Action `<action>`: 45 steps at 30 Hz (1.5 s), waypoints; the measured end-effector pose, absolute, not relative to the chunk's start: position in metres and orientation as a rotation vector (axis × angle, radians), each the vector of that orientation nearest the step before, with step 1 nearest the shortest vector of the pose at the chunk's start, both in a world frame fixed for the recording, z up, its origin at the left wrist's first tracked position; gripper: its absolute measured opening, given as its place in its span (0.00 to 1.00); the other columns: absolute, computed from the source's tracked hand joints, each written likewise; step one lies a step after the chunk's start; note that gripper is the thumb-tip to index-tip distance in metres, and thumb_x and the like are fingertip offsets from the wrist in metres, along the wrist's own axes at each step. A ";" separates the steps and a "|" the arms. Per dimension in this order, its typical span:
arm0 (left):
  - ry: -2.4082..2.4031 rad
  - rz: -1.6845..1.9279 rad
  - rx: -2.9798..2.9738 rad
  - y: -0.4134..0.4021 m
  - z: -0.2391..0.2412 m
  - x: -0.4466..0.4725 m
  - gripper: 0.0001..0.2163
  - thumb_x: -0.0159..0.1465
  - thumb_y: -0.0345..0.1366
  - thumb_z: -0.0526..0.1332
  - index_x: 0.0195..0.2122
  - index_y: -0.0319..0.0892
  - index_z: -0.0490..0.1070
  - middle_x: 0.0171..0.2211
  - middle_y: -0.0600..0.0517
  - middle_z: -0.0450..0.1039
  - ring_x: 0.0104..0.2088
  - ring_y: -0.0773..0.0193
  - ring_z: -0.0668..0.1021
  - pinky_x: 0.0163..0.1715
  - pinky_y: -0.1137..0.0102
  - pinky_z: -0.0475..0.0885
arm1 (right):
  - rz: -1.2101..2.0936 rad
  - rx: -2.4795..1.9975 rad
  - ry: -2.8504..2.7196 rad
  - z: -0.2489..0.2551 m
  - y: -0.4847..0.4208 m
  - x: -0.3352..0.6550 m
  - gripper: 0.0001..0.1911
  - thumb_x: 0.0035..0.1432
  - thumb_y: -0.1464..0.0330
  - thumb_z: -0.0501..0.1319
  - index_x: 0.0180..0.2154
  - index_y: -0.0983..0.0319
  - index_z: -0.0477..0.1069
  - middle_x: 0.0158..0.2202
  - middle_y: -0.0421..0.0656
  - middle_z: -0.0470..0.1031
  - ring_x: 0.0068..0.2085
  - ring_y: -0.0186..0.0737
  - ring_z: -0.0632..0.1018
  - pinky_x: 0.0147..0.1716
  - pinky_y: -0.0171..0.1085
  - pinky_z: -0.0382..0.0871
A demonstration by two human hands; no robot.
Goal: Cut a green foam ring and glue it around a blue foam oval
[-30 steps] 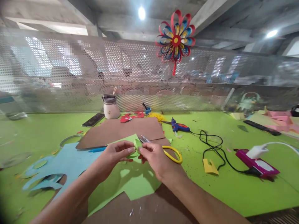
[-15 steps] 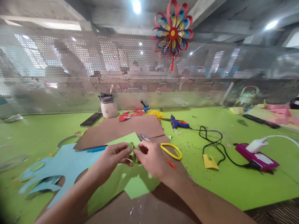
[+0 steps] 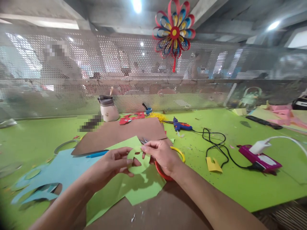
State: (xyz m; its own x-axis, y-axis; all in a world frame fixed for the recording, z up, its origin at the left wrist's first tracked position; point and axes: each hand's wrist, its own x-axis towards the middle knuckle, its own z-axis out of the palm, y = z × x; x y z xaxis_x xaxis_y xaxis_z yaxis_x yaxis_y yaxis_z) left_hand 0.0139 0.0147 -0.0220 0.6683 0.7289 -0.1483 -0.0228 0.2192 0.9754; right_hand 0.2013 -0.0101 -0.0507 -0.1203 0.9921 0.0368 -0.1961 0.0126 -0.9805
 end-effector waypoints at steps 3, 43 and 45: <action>0.682 0.612 1.237 0.014 -0.021 0.015 0.08 0.58 0.37 0.61 0.35 0.38 0.73 0.35 0.43 0.76 0.37 0.57 0.77 0.33 0.66 0.73 | 1.359 -0.997 -1.200 -0.050 -0.011 0.200 0.11 0.50 0.62 0.66 0.24 0.63 0.74 0.20 0.37 0.71 0.20 0.29 0.66 0.19 0.31 0.56; 0.898 0.946 1.439 0.013 -0.024 0.016 0.09 0.58 0.39 0.61 0.27 0.39 0.71 0.27 0.51 0.74 0.30 0.65 0.72 0.32 0.71 0.65 | 1.500 -0.875 -1.177 -0.054 -0.021 0.189 0.10 0.46 0.69 0.69 0.33 0.63 0.73 0.28 0.39 0.73 0.27 0.33 0.74 0.29 0.36 0.68; 0.821 0.915 1.356 0.013 -0.025 0.016 0.08 0.59 0.39 0.60 0.29 0.39 0.69 0.30 0.49 0.76 0.32 0.63 0.74 0.34 0.68 0.67 | 1.500 -0.876 -1.171 -0.055 -0.021 0.187 0.10 0.45 0.71 0.70 0.33 0.63 0.74 0.28 0.38 0.73 0.27 0.32 0.74 0.30 0.35 0.68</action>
